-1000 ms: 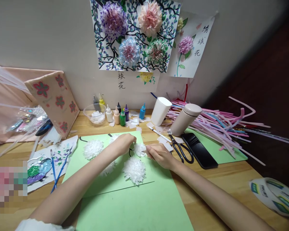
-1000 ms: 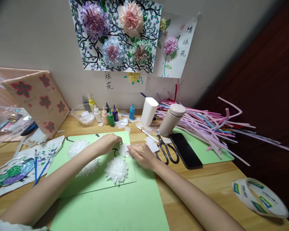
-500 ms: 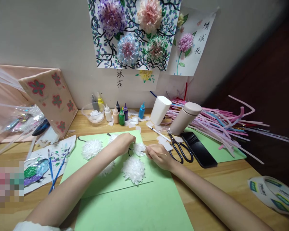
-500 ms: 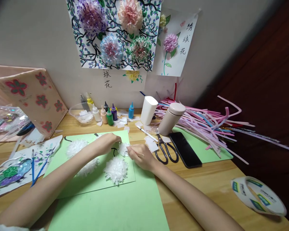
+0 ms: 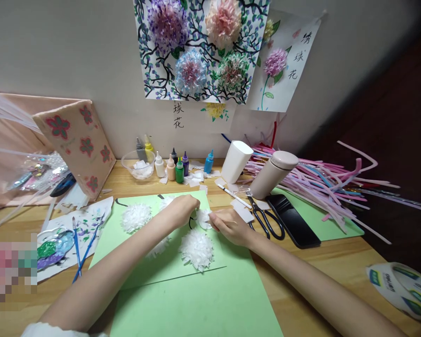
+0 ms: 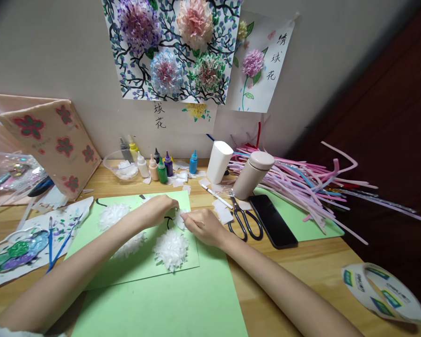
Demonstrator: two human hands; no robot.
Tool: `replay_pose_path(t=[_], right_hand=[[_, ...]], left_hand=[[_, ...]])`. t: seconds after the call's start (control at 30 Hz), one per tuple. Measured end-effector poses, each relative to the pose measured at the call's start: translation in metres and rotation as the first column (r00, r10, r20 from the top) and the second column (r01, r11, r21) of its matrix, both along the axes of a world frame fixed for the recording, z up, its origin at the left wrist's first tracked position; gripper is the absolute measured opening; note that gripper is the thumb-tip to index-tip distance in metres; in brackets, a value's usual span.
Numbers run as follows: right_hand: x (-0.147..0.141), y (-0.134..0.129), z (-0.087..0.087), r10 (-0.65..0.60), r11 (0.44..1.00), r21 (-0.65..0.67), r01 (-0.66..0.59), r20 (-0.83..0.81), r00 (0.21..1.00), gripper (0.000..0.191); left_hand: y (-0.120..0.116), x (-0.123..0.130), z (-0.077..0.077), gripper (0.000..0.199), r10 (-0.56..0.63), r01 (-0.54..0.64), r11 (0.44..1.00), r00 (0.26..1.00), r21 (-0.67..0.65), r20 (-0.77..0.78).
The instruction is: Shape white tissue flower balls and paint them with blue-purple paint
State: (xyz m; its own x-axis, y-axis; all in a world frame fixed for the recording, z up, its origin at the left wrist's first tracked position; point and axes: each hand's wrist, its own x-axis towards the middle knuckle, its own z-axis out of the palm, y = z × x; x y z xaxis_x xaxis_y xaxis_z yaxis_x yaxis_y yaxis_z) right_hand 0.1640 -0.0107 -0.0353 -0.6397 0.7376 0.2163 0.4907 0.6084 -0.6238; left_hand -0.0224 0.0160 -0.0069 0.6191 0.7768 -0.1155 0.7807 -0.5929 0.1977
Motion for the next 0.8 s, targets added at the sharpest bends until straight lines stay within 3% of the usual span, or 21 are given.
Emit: replay_pose_path(t=[0.53, 0.8], right_hand=[[-0.004, 0.005, -0.002, -0.026, 0.998, -0.050, 0.025, -0.019, 0.999, 0.047], [-0.016, 0.010, 0.000, -0.153, 0.979, -0.147, 0.140, -0.081, 0.985, 0.049]], left_hand=[[-0.003, 0.001, 0.002, 0.035, 0.002, -0.002, 1.000, 0.999, 0.005, -0.040], [-0.001, 0.000, 0.003, 0.042, 0.000, 0.000, 1.000, 1.000, -0.008, -0.026]])
